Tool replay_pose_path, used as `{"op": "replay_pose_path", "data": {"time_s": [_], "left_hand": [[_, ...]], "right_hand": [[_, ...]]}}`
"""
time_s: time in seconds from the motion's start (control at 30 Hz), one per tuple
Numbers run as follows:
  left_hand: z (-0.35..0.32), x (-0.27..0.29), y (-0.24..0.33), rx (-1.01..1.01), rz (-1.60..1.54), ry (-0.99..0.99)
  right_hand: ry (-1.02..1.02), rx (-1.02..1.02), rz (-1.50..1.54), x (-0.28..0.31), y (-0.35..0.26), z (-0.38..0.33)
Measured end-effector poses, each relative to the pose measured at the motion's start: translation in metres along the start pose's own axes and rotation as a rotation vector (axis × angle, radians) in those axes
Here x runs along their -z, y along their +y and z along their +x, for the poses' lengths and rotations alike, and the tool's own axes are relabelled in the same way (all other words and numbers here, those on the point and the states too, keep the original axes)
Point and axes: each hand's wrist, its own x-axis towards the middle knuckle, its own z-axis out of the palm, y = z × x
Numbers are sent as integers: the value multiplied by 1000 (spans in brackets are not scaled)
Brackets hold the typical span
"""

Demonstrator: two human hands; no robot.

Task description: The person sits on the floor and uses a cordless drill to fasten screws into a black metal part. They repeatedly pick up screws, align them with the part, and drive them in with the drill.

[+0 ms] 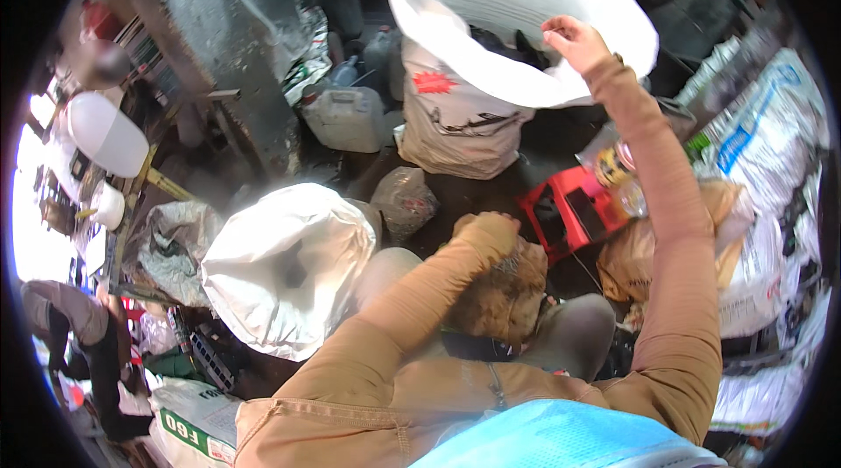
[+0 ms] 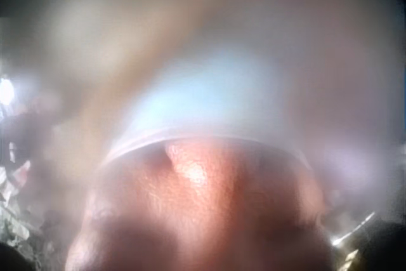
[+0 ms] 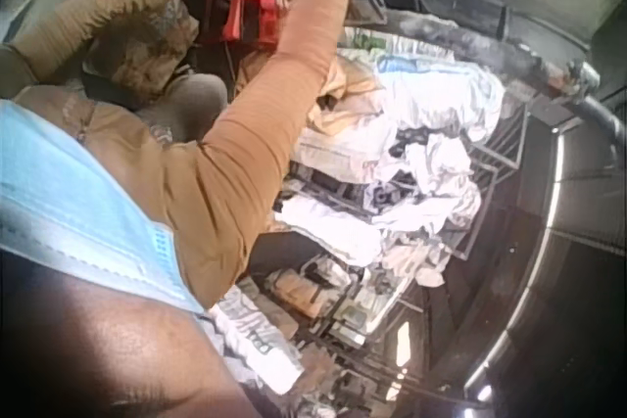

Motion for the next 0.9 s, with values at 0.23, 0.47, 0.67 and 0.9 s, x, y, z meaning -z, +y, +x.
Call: {"op": "replay_pose_path", "data": {"time_s": [0.23, 0.47, 0.67, 0.9], "left_hand": [[-26, 35, 15, -39, -295, -273], [-22, 32, 25, -27, -413, -223], [-11, 31, 23, -6, -422, -179], [1, 43, 20, 8, -384, -80]], "right_hand": [[-421, -405, -965, -78, 158, 173], [-325, -475, -1060, -89, 275, 199], [-205, -547, -1013, -80, 314, 191], [-18, -80, -1107, -15, 220, 181]]}}
